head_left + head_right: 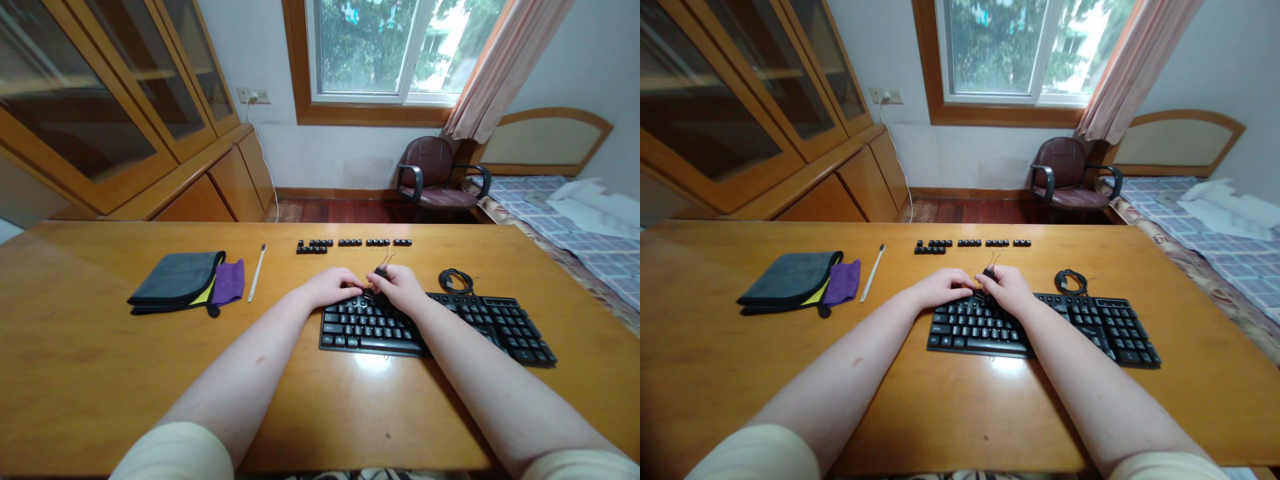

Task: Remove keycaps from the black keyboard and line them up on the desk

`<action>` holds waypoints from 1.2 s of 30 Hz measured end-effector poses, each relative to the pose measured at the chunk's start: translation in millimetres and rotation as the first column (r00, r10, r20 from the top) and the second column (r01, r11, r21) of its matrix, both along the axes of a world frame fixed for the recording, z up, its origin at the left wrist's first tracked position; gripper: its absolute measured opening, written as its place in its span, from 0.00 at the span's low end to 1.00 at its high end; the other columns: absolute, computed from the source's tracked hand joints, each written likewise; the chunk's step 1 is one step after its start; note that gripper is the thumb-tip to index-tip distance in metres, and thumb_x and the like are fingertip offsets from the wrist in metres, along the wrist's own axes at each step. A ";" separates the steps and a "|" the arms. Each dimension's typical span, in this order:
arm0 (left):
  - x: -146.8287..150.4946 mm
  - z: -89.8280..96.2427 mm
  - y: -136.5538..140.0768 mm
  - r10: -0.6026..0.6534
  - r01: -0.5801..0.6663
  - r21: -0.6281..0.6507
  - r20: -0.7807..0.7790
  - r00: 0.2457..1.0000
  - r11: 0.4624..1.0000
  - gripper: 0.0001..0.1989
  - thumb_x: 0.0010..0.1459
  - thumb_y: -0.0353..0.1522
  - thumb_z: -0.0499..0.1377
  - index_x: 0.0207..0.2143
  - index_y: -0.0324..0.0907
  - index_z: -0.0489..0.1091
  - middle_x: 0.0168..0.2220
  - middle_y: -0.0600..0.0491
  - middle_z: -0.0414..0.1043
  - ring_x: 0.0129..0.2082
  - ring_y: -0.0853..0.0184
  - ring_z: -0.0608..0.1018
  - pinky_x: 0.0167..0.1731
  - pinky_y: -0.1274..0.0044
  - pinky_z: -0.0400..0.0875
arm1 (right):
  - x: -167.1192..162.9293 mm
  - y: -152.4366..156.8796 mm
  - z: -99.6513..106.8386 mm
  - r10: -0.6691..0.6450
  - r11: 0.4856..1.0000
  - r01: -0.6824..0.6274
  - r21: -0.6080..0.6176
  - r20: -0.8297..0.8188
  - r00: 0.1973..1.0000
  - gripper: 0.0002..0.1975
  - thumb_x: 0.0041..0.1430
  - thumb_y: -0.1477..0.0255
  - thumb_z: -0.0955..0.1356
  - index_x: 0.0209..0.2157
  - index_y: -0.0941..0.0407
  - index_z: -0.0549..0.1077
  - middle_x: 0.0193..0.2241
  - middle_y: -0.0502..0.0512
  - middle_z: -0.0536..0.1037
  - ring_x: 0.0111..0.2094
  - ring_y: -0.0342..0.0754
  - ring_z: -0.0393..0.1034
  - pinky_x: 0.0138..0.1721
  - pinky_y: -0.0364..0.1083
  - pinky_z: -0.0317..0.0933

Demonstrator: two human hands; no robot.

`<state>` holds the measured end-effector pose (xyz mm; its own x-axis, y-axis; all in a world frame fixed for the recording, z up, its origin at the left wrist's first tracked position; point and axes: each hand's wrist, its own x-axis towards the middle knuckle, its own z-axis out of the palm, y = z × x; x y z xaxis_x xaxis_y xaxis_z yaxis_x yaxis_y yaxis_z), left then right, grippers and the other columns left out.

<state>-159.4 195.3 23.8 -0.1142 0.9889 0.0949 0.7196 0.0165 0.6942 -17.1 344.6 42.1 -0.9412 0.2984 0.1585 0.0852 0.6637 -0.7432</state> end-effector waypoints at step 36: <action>-5.1 -4.0 6.4 -0.091 0.092 -0.069 0.027 0.996 0.993 0.18 0.51 0.36 0.61 0.45 0.43 0.73 0.41 0.50 0.75 0.41 0.64 0.74 0.43 0.75 0.65 | 3.7 6.0 11.2 0.184 0.980 -0.196 0.037 0.214 0.959 0.13 0.56 0.62 0.64 0.28 0.57 0.75 0.25 0.55 0.79 0.26 0.47 0.72 0.31 0.44 0.63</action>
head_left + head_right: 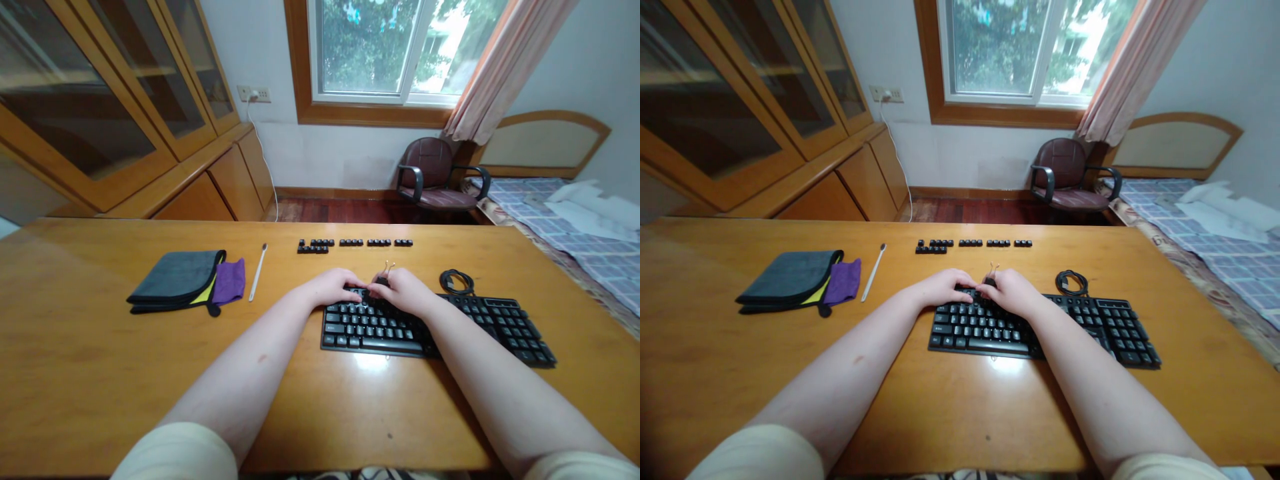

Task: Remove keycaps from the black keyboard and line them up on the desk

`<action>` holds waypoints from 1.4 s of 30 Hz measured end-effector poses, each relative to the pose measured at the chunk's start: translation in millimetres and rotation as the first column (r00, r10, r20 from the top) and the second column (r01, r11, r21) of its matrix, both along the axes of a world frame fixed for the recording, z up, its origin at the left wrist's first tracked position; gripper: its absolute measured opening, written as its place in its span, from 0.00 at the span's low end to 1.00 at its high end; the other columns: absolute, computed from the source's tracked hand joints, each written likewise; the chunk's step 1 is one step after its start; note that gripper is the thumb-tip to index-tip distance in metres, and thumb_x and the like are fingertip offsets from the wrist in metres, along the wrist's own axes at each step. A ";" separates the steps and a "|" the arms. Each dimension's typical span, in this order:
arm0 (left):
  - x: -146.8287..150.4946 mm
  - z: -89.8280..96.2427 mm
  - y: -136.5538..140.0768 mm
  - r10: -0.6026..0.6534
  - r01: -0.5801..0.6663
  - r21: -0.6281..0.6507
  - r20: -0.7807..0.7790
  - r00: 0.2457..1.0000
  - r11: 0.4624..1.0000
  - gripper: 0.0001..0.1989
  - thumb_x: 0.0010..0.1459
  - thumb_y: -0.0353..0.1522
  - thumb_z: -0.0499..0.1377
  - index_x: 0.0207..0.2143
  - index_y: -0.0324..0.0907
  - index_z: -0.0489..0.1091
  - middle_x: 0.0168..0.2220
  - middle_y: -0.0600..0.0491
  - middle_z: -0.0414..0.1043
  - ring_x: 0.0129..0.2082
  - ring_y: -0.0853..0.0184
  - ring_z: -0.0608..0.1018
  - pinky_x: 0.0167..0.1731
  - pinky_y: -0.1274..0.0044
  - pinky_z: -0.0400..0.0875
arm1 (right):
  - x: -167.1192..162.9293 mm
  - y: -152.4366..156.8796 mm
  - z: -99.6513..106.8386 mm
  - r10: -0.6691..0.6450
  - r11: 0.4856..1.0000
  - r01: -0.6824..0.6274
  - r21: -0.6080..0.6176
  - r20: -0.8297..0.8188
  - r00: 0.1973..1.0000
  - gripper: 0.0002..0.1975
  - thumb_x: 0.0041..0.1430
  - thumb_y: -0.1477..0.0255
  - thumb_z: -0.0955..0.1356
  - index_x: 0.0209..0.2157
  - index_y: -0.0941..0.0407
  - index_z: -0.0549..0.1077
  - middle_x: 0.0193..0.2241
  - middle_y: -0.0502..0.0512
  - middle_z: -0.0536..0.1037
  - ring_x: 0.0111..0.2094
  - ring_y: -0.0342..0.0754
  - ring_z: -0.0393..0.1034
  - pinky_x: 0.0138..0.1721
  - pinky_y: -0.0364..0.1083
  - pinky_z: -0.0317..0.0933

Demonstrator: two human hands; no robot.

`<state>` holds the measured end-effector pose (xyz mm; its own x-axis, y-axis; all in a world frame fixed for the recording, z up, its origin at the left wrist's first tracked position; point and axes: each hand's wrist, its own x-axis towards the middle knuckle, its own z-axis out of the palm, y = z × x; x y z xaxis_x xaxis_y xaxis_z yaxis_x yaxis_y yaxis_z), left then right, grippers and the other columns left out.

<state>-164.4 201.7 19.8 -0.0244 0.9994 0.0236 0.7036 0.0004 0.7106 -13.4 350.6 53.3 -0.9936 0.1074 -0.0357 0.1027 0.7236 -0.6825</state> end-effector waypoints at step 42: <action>14.1 8.7 -4.9 0.245 -0.211 0.378 -0.044 0.968 0.901 0.10 0.55 0.35 0.58 0.40 0.45 0.73 0.39 0.53 0.74 0.40 0.68 0.73 0.47 0.73 0.65 | -12.7 -13.1 -10.3 -0.473 0.739 0.332 -0.587 -0.101 0.875 0.18 0.47 0.56 0.69 0.26 0.58 0.73 0.23 0.55 0.78 0.27 0.49 0.74 0.34 0.47 0.69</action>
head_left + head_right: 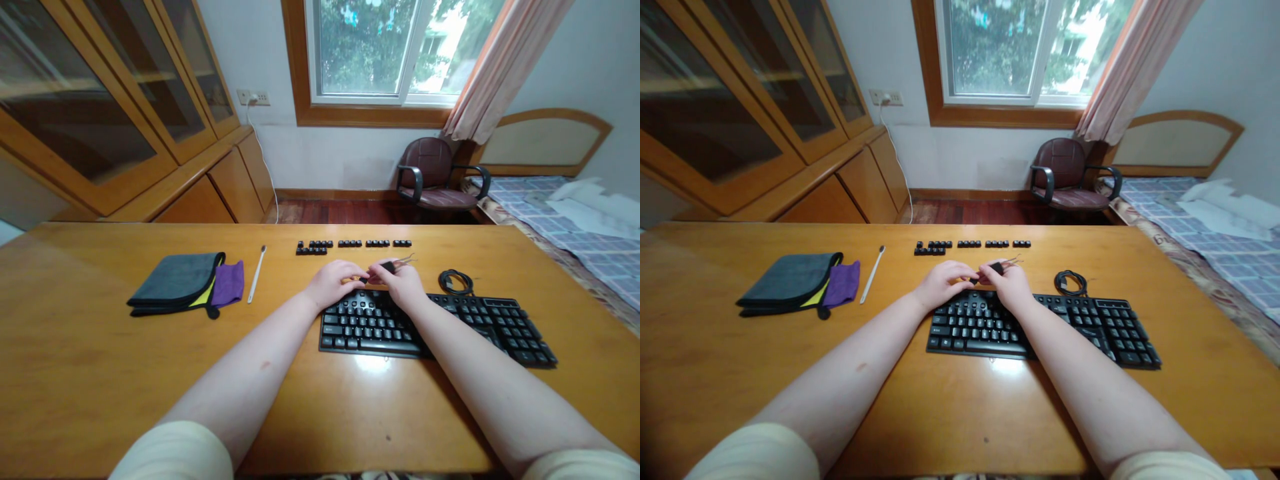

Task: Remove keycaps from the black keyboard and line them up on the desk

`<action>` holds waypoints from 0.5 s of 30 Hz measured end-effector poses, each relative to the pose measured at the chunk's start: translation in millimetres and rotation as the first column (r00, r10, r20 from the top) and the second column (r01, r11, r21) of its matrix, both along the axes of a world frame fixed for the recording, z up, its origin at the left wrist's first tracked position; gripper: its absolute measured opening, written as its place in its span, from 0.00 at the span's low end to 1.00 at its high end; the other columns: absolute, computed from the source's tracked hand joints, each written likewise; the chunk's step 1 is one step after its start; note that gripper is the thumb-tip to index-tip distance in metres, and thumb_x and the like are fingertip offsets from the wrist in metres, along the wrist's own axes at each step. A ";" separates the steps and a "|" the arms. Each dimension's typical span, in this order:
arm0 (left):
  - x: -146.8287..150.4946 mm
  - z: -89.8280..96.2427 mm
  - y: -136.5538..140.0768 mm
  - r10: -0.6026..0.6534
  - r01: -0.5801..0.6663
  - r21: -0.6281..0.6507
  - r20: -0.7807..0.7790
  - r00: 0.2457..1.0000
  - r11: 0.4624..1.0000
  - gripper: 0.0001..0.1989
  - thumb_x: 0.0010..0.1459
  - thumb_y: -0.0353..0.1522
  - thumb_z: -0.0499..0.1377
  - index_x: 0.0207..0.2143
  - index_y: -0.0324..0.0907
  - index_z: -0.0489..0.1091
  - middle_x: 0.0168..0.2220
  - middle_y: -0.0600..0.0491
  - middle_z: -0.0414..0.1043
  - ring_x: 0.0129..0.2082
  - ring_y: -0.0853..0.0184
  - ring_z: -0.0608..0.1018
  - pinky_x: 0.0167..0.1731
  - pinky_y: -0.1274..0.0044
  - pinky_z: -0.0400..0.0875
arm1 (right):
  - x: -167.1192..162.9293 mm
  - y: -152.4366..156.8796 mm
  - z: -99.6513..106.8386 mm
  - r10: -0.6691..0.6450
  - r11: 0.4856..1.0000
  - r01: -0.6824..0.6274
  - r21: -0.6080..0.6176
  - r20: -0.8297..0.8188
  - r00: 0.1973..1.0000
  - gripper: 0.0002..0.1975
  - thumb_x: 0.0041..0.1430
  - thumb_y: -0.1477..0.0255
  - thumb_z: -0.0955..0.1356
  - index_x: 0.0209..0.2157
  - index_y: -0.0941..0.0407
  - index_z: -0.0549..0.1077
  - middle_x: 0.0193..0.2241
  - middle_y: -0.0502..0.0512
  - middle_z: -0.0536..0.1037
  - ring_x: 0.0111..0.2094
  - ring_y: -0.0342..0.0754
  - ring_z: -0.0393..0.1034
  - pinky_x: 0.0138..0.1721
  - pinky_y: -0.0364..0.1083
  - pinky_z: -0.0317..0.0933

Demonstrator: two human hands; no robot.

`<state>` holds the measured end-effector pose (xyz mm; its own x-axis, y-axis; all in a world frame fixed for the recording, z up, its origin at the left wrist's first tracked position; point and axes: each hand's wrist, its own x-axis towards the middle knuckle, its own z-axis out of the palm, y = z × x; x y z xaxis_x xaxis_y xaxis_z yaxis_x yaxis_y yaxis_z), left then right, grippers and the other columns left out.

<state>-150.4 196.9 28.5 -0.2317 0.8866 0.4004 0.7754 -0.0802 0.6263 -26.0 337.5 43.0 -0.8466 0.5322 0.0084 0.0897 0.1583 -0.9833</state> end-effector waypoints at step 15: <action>-7.7 1.4 -4.8 0.124 -0.124 0.013 -0.178 0.976 0.992 0.11 0.59 0.37 0.54 0.40 0.44 0.73 0.40 0.52 0.75 0.41 0.67 0.74 0.46 0.74 0.65 | -4.2 3.5 -5.2 -0.086 0.958 0.067 -0.280 -0.054 0.995 0.20 0.39 0.56 0.73 0.24 0.58 0.71 0.23 0.57 0.78 0.24 0.49 0.74 0.34 0.50 0.72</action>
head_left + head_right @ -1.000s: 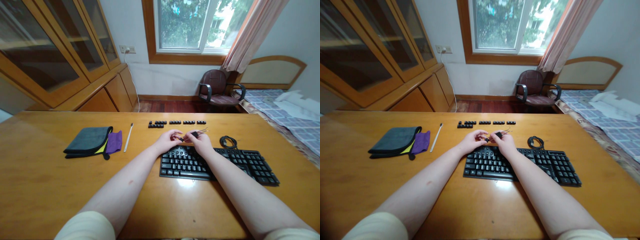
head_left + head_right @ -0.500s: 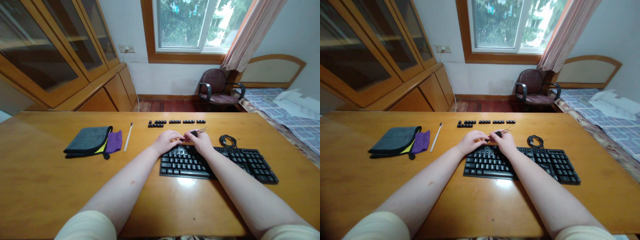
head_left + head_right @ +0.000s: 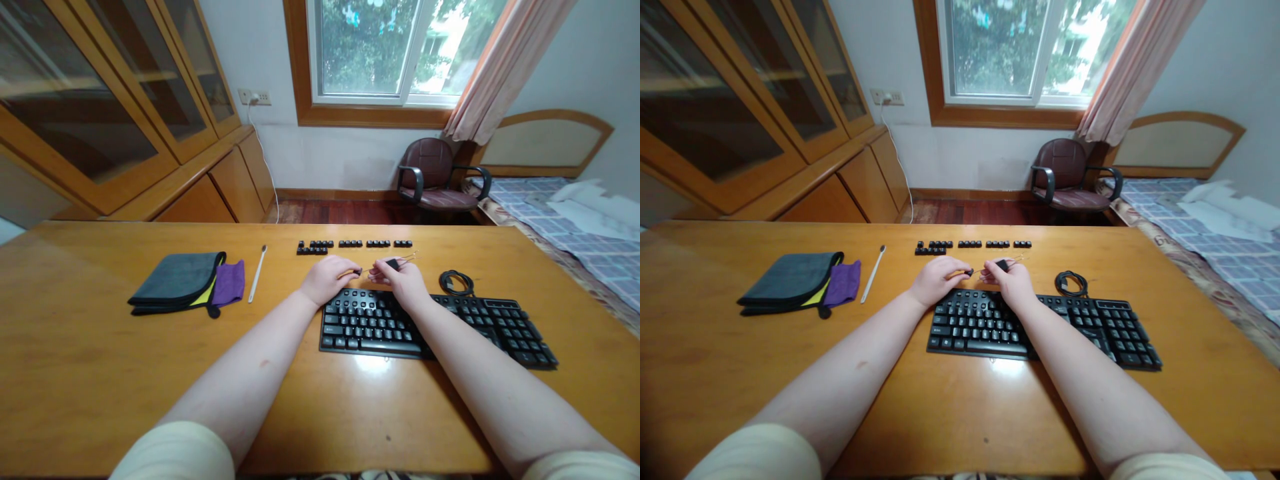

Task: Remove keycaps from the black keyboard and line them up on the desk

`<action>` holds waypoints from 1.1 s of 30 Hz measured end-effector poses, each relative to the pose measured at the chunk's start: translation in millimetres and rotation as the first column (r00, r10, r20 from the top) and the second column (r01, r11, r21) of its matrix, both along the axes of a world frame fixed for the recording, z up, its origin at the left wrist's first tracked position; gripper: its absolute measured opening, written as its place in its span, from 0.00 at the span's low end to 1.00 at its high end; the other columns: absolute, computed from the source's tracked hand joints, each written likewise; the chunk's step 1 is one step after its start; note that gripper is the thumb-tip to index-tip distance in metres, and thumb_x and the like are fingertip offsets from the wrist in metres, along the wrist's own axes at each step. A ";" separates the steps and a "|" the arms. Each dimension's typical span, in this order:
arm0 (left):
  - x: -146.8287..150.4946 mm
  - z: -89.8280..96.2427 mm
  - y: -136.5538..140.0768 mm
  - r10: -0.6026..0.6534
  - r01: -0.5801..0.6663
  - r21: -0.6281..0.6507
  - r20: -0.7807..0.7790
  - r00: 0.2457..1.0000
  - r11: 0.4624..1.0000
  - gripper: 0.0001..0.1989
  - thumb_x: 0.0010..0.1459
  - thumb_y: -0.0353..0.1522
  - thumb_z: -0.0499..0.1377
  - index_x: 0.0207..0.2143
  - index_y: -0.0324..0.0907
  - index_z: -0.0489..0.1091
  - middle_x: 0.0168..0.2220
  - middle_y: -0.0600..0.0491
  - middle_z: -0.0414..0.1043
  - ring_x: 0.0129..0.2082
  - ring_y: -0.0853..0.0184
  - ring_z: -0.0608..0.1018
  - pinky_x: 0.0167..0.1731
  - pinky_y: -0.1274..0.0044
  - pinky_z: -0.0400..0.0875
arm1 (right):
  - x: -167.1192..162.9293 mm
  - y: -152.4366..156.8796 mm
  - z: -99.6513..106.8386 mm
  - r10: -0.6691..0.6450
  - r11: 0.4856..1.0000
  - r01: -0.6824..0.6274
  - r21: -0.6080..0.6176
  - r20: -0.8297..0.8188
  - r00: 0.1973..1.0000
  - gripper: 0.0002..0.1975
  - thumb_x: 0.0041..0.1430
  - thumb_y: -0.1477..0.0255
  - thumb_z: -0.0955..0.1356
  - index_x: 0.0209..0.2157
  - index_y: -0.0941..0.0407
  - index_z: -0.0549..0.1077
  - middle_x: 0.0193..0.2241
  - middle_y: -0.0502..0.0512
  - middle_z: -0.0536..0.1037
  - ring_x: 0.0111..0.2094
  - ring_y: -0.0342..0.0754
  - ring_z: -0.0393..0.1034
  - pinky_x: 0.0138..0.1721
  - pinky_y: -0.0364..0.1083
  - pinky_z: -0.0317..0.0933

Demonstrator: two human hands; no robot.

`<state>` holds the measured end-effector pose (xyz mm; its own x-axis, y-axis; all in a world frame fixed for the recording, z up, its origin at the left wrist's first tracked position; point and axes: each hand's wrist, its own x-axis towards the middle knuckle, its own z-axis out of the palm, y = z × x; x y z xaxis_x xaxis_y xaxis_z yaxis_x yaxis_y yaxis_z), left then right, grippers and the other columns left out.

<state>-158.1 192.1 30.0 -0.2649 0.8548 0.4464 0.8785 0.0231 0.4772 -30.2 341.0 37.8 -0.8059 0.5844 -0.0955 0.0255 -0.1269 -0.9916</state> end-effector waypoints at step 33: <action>-26.8 -17.3 -2.4 0.519 -0.522 -0.358 -0.112 0.847 0.774 0.14 0.58 0.36 0.52 0.45 0.48 0.70 0.45 0.52 0.71 0.42 0.63 0.74 0.42 0.74 0.69 | 0.3 0.6 0.6 -0.043 0.998 0.044 0.055 -0.027 0.999 0.21 0.38 0.55 0.73 0.22 0.60 0.71 0.19 0.54 0.76 0.20 0.45 0.71 0.26 0.44 0.68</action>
